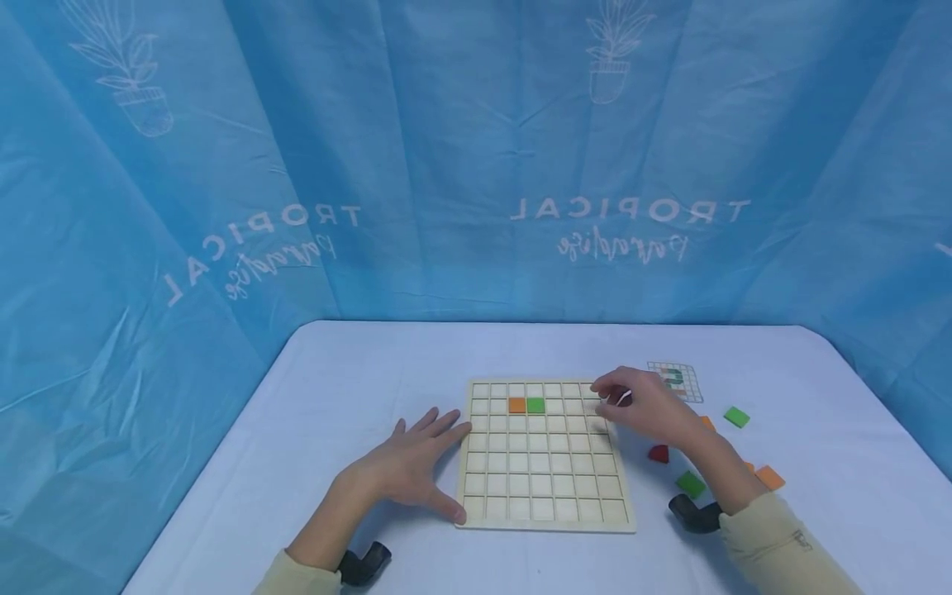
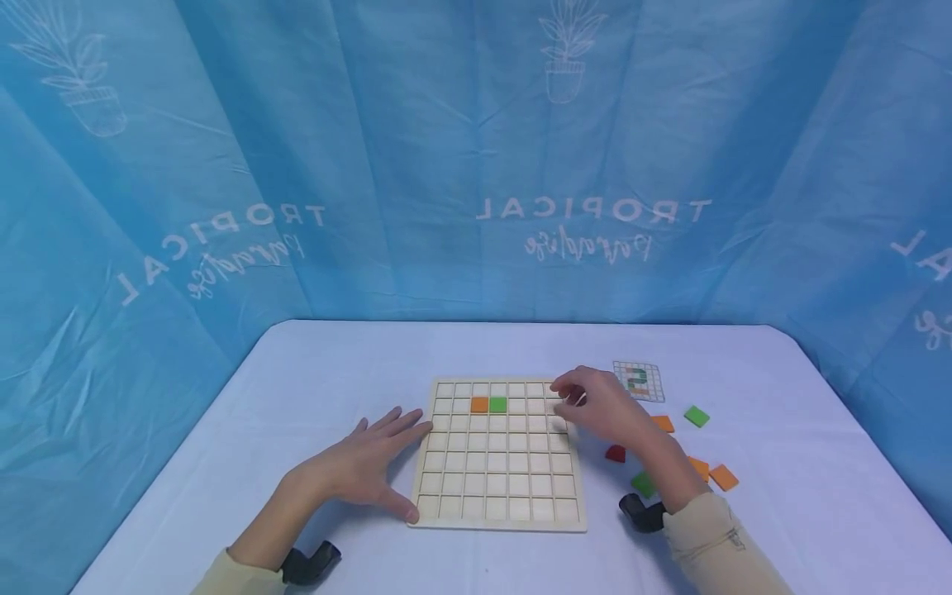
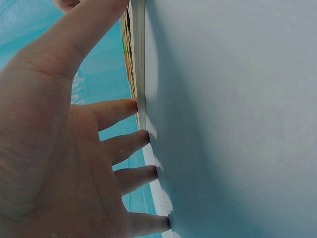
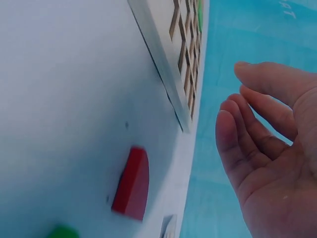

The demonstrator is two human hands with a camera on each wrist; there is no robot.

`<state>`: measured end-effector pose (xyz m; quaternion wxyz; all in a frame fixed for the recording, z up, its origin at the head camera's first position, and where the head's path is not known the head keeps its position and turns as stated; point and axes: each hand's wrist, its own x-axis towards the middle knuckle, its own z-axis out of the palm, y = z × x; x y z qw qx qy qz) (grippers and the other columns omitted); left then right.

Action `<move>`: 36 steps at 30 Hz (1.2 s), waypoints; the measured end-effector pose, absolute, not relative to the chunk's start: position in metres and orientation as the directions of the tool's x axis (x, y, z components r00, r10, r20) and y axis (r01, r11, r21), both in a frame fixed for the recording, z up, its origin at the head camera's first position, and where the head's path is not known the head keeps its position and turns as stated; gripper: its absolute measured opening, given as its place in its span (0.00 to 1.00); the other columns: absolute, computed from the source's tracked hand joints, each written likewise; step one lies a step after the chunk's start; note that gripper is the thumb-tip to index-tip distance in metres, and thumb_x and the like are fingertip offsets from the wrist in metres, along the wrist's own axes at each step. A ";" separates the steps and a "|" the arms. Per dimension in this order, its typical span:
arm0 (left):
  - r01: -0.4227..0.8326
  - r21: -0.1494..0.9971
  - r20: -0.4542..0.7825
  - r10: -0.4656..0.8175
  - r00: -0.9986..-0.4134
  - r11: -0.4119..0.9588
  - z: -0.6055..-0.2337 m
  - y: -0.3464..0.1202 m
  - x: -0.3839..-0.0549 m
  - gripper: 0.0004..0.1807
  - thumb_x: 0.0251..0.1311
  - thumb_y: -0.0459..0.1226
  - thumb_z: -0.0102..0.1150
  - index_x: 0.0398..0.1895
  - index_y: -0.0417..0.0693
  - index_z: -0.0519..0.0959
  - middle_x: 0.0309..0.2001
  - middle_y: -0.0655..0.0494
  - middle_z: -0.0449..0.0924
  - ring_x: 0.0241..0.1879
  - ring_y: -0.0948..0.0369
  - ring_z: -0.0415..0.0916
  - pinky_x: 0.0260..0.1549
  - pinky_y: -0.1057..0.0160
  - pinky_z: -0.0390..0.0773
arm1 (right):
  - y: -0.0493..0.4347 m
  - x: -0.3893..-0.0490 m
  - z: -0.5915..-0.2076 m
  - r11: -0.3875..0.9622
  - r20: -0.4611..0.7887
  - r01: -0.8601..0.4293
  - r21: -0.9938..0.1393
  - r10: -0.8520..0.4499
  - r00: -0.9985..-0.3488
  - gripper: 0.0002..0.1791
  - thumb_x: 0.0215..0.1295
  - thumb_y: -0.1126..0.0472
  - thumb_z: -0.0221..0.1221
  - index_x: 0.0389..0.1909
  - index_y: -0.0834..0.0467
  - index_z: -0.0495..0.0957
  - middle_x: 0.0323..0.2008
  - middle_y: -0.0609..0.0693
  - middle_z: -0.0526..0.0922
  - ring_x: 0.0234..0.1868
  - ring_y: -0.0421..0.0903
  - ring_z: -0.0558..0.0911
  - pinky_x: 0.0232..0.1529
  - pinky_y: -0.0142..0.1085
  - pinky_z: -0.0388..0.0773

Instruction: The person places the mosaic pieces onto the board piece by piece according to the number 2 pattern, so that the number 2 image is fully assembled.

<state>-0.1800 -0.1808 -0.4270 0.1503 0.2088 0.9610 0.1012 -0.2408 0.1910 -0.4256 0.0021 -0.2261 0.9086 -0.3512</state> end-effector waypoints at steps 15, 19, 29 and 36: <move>0.385 0.272 -0.225 0.447 -0.866 0.882 -0.428 -0.184 -0.181 0.69 0.22 0.78 0.62 0.75 0.62 0.56 0.75 0.57 0.47 0.74 0.48 0.38 0.62 0.31 0.42 | 0.227 -0.230 -0.424 0.709 0.147 -0.373 -0.599 -0.360 -0.921 0.14 0.59 0.58 0.66 0.46 0.57 0.82 0.36 0.42 0.81 0.37 0.40 0.79 0.41 0.36 0.80; 0.381 0.278 -0.226 0.446 -0.866 0.882 -0.428 -0.183 -0.181 0.69 0.22 0.78 0.63 0.75 0.62 0.56 0.75 0.57 0.47 0.74 0.49 0.37 0.63 0.31 0.41 | 0.235 -0.226 -0.421 0.727 0.136 -0.352 -0.590 -0.340 -0.930 0.13 0.59 0.59 0.66 0.45 0.56 0.82 0.35 0.41 0.80 0.37 0.40 0.79 0.41 0.37 0.80; 0.382 0.276 -0.241 0.448 -0.861 0.882 -0.426 -0.182 -0.182 0.68 0.22 0.78 0.63 0.75 0.62 0.56 0.75 0.56 0.47 0.74 0.49 0.37 0.63 0.31 0.41 | 0.262 -0.220 -0.422 0.765 0.126 -0.302 -0.569 -0.282 -0.951 0.15 0.60 0.57 0.67 0.48 0.55 0.81 0.38 0.43 0.81 0.38 0.43 0.78 0.41 0.36 0.80; 0.379 0.273 -0.242 0.444 -0.862 0.884 -0.428 -0.181 -0.182 0.69 0.21 0.78 0.63 0.75 0.63 0.56 0.75 0.57 0.47 0.74 0.49 0.37 0.63 0.31 0.41 | 0.275 -0.213 -0.418 0.800 0.107 -0.240 -0.550 -0.217 -0.970 0.17 0.60 0.57 0.66 0.49 0.57 0.81 0.37 0.47 0.80 0.39 0.47 0.78 0.39 0.40 0.79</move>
